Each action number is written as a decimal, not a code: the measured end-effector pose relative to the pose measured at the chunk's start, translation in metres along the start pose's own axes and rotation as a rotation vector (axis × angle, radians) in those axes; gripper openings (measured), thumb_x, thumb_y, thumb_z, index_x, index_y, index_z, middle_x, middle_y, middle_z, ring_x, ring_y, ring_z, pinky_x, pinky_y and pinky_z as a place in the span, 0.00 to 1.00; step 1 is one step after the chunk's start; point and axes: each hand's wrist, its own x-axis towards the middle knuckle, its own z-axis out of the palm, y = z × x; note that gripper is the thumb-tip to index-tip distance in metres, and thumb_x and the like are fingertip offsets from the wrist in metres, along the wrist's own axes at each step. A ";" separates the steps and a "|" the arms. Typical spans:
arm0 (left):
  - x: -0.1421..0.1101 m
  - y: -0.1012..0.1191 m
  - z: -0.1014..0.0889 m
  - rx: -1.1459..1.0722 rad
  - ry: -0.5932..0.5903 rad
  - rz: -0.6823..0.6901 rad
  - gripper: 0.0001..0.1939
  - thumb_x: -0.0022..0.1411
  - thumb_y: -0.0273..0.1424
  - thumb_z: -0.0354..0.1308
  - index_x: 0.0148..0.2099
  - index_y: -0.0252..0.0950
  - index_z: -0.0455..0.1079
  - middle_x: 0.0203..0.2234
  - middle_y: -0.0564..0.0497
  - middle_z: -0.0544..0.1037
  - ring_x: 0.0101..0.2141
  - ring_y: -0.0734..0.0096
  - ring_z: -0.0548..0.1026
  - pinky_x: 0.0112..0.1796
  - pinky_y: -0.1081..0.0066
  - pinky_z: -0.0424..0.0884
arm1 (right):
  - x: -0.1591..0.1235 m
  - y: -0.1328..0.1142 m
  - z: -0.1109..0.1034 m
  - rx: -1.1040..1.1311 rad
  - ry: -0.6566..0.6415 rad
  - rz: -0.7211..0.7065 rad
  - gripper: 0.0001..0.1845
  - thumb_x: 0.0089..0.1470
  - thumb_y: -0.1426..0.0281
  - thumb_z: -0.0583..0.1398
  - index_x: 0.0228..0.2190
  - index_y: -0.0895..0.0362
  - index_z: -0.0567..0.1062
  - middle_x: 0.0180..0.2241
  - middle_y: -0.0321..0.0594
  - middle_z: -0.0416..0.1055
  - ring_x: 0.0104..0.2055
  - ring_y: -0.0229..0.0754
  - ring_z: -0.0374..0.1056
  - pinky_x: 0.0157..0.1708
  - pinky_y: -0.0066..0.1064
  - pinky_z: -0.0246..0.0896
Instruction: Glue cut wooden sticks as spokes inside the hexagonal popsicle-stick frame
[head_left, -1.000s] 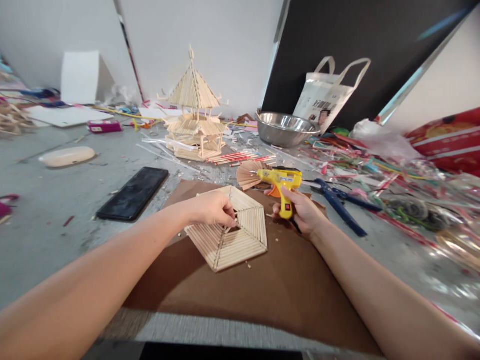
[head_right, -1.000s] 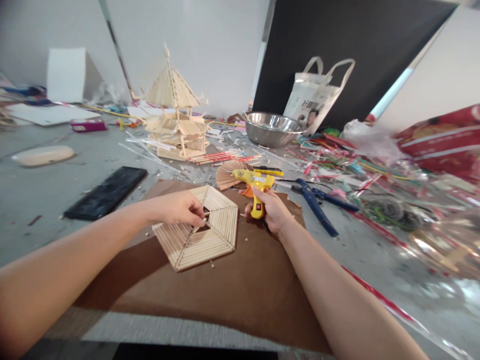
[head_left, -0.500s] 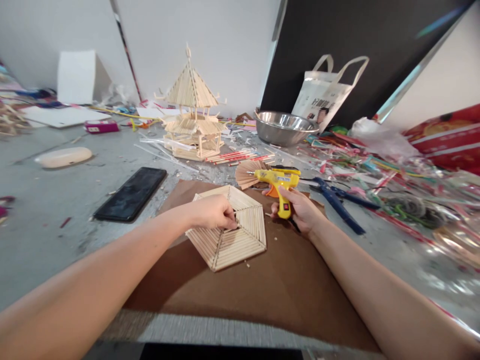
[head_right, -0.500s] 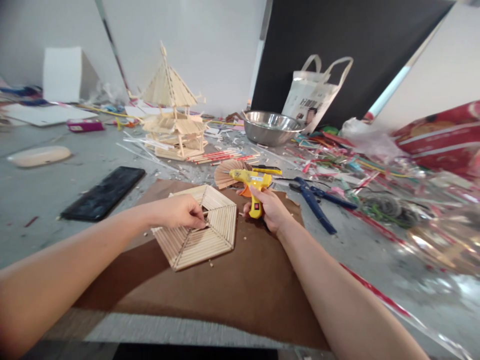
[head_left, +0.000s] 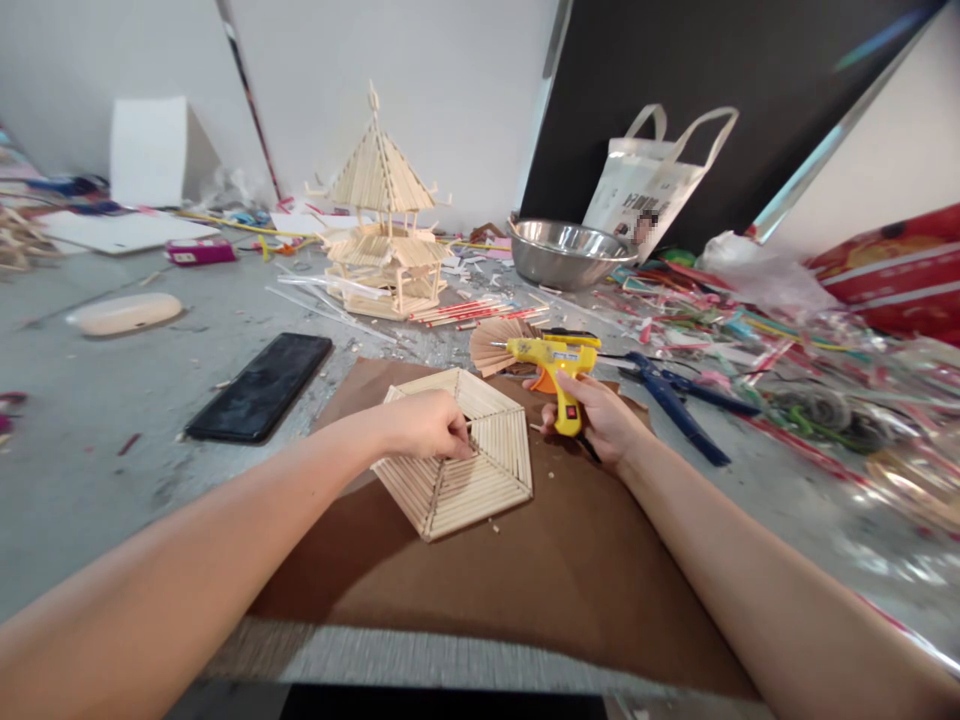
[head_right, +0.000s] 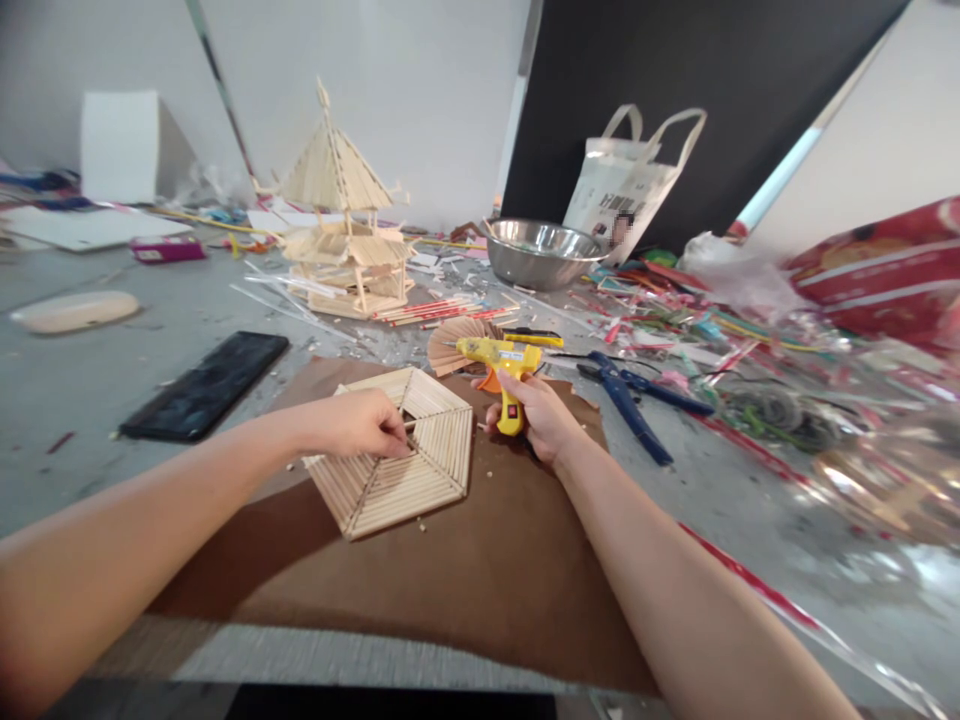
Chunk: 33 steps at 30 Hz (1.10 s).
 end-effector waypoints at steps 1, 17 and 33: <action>0.000 0.000 0.000 0.004 0.002 0.000 0.13 0.45 0.36 0.53 0.30 0.34 0.72 0.23 0.51 0.74 0.23 0.76 0.66 0.25 0.77 0.57 | 0.000 0.000 0.000 0.002 0.002 -0.002 0.14 0.51 0.65 0.50 0.38 0.59 0.65 0.14 0.36 0.67 0.15 0.35 0.63 0.19 0.29 0.64; 0.001 0.001 0.002 0.027 0.043 -0.050 0.14 0.45 0.38 0.53 0.30 0.35 0.73 0.23 0.52 0.74 0.24 0.75 0.67 0.25 0.77 0.57 | 0.001 0.001 -0.001 -0.012 -0.033 -0.010 0.14 0.51 0.64 0.50 0.36 0.60 0.66 0.14 0.36 0.67 0.17 0.35 0.64 0.19 0.27 0.63; -0.002 -0.001 -0.003 0.016 -0.059 -0.026 0.13 0.46 0.35 0.52 0.32 0.34 0.72 0.26 0.51 0.75 0.26 0.75 0.67 0.26 0.78 0.58 | 0.002 0.002 -0.002 -0.041 -0.034 -0.034 0.13 0.51 0.66 0.50 0.36 0.60 0.67 0.15 0.37 0.67 0.16 0.35 0.63 0.19 0.26 0.62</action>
